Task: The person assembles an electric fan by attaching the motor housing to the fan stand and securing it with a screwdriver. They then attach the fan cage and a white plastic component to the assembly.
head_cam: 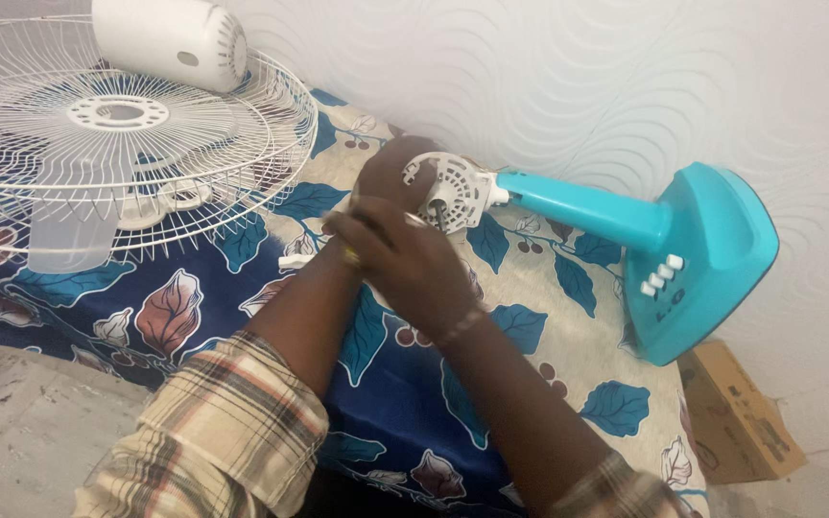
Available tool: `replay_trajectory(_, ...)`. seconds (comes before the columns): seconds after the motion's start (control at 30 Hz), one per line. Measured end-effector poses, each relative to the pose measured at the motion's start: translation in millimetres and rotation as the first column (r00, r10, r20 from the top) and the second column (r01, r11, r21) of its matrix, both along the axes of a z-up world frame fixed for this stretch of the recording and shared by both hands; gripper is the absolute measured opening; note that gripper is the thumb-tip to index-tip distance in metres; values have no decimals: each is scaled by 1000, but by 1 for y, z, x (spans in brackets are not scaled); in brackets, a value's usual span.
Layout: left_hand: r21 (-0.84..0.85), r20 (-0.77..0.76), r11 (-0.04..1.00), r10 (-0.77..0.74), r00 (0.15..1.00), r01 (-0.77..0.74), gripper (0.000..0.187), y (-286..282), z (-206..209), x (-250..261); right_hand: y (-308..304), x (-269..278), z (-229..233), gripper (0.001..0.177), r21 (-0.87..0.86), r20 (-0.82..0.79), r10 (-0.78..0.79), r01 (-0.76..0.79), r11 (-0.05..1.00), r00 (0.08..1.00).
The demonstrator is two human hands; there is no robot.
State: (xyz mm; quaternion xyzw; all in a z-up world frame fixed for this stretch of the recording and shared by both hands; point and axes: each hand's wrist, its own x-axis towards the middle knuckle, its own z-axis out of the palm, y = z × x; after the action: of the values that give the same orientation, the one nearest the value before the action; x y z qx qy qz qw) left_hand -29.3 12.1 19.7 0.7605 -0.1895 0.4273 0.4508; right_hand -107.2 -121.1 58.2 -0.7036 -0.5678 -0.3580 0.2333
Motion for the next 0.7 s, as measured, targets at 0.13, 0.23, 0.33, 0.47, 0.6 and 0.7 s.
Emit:
replay_trajectory(0.13,-108,-81,979,-180,980,170,30,6,-6,22,-39,5,2,24,131,43,-214,207,970,976)
replay_trajectory(0.23,-276,-123,918,-328,937,285,30,8,-10,30,-61,13,7,17,253,-129,-190,218,943,973)
replay_trajectory(0.33,-311,-148,898,-368,918,310,30,9,-12,29,-65,17,6,15,228,-272,-207,272,935,940)
replay_trajectory(0.47,-264,-155,912,-361,920,313,33,9,-11,27,-63,21,3,15,241,-283,-184,255,936,941)
replay_trajectory(0.6,-197,-160,934,-330,930,298,38,11,-11,30,-61,22,1,18,214,-275,-176,239,947,945)
replay_trajectory(0.7,-118,-160,959,-275,948,258,41,13,-12,32,-60,24,3,20,202,-273,-177,236,950,946)
